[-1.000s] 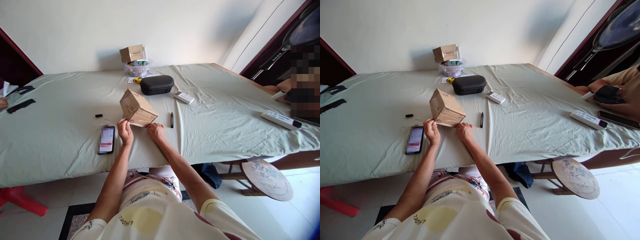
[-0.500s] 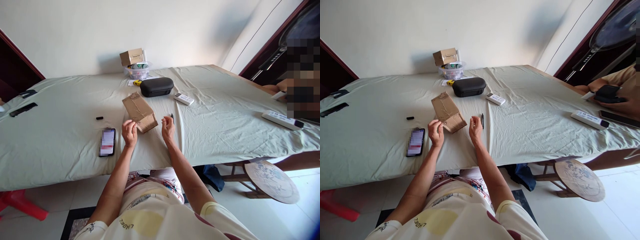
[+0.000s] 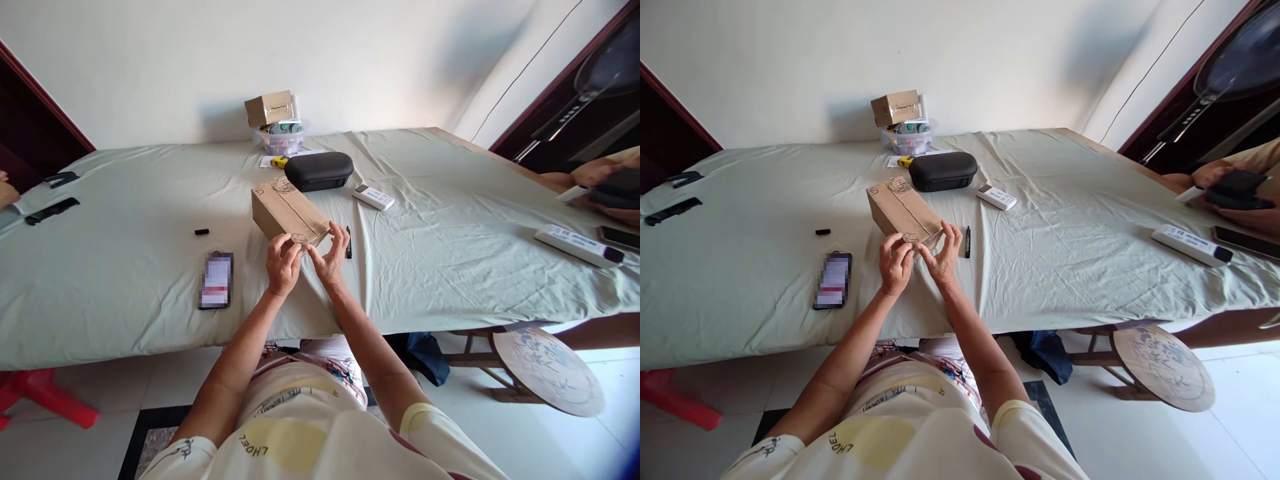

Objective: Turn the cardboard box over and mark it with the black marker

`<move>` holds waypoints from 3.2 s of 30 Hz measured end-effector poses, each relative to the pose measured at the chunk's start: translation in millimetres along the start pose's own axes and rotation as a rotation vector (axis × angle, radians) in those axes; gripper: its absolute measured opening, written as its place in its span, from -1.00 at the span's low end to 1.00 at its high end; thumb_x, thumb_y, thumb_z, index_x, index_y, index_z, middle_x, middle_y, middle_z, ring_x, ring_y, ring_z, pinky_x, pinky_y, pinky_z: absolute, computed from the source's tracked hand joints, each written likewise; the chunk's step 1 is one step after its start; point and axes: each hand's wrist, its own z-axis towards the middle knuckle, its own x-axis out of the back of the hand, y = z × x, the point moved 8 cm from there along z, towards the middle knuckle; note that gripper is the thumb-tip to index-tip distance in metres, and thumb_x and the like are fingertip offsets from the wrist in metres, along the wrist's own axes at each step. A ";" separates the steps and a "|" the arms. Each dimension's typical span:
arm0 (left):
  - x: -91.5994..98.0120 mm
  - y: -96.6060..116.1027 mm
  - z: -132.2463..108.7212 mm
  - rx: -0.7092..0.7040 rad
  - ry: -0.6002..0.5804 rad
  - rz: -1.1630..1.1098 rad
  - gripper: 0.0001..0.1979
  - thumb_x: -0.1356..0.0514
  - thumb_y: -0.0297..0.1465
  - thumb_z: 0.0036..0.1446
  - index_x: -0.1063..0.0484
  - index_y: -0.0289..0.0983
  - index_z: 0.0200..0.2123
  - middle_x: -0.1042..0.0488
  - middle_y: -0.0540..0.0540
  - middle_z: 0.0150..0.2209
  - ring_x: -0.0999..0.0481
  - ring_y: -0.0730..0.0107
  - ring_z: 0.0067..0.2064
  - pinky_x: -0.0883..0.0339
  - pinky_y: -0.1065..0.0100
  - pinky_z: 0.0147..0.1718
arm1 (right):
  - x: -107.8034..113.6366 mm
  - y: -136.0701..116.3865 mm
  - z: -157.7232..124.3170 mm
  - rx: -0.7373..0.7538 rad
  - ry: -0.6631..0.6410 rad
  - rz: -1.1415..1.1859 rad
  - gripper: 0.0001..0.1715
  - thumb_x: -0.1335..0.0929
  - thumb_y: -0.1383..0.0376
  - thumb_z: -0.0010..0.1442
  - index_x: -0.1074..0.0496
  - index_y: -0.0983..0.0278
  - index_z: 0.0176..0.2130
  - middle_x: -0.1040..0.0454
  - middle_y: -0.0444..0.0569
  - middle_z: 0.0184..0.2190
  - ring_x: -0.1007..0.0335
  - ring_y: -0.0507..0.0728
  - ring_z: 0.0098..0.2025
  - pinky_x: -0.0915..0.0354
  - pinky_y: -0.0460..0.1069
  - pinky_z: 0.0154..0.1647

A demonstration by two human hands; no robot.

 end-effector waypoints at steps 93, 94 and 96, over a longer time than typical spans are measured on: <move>-16.2 -64.5 -11.0 0.239 -0.054 -0.162 -0.49 -0.15 -0.41 0.37 -0.29 -0.13 0.36 -0.48 -0.27 0.18 -0.53 0.13 0.22 -0.56 0.13 0.11 | 27.8 29.3 20.4 -0.044 0.062 0.264 -0.28 -0.46 -0.06 0.22 -0.34 0.11 0.26 -0.43 0.05 0.00 -0.41 0.19 -0.04 -0.43 0.12 -0.04; -16.5 -65.1 -11.5 0.248 -0.058 -0.164 -0.49 -0.15 -0.39 0.38 -0.29 -0.12 0.36 -0.48 -0.26 0.18 -0.53 0.13 0.21 -0.56 0.12 0.11 | 30.8 18.8 16.3 -0.002 0.099 0.255 -0.36 -0.45 -0.05 0.25 -0.36 0.11 0.21 -0.43 0.04 -0.04 -0.43 0.19 -0.07 -0.43 0.13 -0.03; -17.3 -66.0 -12.2 0.259 -0.064 -0.168 -0.51 -0.16 -0.35 0.40 -0.30 -0.10 0.36 -0.47 -0.26 0.17 -0.53 0.13 0.20 -0.56 0.12 0.12 | 37.6 -1.2 4.6 0.064 0.179 0.214 -0.64 -0.35 -0.01 0.37 -0.39 0.11 0.04 -0.42 -0.01 -0.17 -0.44 0.17 -0.15 -0.44 0.16 -0.04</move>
